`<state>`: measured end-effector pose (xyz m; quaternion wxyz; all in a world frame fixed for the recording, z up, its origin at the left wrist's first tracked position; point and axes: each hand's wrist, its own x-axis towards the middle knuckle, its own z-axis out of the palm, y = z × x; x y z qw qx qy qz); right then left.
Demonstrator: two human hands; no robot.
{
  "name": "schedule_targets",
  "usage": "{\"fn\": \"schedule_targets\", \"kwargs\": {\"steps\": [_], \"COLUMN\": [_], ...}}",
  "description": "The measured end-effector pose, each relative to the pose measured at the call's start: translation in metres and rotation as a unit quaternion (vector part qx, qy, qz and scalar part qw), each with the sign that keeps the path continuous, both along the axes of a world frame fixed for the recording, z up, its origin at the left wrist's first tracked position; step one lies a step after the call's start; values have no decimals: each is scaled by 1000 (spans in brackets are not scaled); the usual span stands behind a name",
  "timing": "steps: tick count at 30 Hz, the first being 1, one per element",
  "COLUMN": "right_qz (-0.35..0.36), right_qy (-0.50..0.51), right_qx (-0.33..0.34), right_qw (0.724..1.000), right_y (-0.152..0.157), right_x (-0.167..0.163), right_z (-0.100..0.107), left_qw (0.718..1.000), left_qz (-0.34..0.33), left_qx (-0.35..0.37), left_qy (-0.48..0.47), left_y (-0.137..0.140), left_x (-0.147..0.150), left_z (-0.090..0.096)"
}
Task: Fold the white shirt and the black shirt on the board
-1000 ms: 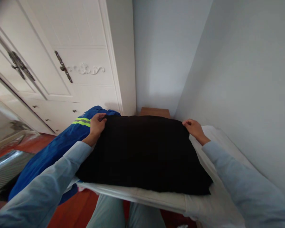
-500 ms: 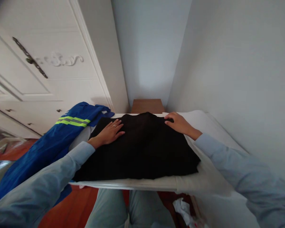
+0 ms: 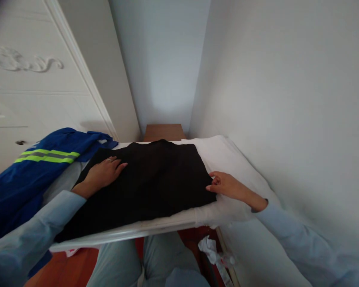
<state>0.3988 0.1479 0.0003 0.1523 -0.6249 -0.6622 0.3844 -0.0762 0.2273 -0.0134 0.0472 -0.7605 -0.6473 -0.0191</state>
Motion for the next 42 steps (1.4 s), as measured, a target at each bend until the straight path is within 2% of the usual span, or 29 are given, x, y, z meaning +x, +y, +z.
{"fn": "schedule_targets", "kwargs": {"steps": [3,5,9,14,17,20,22,26,28,30,33,36,38,42], "right_qz": [6,-4,-34,-86,-85,-50,-26,8,4,-8,9,88,173,354], "right_qy": [41,62,46,3,-7,-18,-24,-39,-63,-78,-65,-21,9,65], "right_qx": [-27,-30,-13,-9,-10,-4,-3,-52,-32,27,101,130,148,183], "right_qw": [999,998,998,996,996,999,999,998,998,997,993,987,974,915], "right_y": [2,2,1,-7,-19,-29,-31,-24,-22,-24,-30,-32,-32,-38], "right_x": [-3,1,21,30,16,8,12,31,36,31,1,-57,-105,-191], "right_z": [8,17,29,23,18,11,5,1,7,16,29,37,40,44], "left_qw": [997,993,995,994,993,989,982,963,959,952,931,875,828,754], "left_qz": [-56,-98,-77,-72,-73,-72,-61,-29,-16,-1,27,66,118,296], "left_qx": [15,3,-28,-6,-7,-2,12,38,52,76,134,172,168,184], "left_qy": [-51,-65,-61,-85,-95,-129,-178,-264,-279,-296,-340,-448,-522,-556], "left_y": [-13,-22,-33,-32,-33,-38,-42,-44,-45,-50,-75,-124,-162,-223], "left_x": [0,-5,-22,-29,-28,-28,-29,-32,-33,-33,-29,-17,-4,14], "left_z": [4,-3,-28,-43,-41,-37,-34,-29,-22,-11,10,17,4,-51]}}
